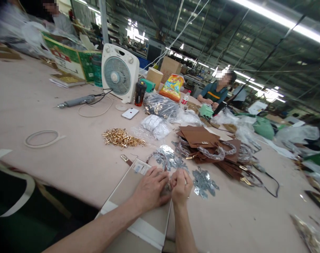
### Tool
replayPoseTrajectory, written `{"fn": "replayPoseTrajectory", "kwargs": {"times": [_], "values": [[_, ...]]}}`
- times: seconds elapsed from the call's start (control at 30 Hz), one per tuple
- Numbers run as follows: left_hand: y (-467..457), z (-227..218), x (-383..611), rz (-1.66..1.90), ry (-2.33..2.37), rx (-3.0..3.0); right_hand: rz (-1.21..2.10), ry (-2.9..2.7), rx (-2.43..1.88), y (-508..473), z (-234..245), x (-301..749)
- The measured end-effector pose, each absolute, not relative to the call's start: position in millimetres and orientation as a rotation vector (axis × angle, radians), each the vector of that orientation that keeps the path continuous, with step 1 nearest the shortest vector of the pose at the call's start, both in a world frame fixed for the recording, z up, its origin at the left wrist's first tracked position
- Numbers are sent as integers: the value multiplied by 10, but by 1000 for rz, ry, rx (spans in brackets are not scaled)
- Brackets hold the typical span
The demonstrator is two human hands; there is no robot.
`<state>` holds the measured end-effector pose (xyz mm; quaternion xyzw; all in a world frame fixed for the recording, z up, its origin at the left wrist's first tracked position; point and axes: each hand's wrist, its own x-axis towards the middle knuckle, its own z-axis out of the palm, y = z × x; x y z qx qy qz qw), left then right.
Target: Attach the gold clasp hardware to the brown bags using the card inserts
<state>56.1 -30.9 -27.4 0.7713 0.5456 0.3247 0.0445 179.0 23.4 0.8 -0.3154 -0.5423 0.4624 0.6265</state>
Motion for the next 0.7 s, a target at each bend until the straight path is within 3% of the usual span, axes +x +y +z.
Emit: {"fn": "replayPoseTrajectory", "kwargs": {"times": [0.17,0.37,0.7], "values": [[-310,-266,573,982,1669,2365,990,-1155,-682,240,38,1853],[-310,-260,586,1010,1653,2339,1128,-1126,-705,293,-215,1922],[-351,-227,553,1180,1580,2223,1317,-820,-588,312,-196,2087]]}}
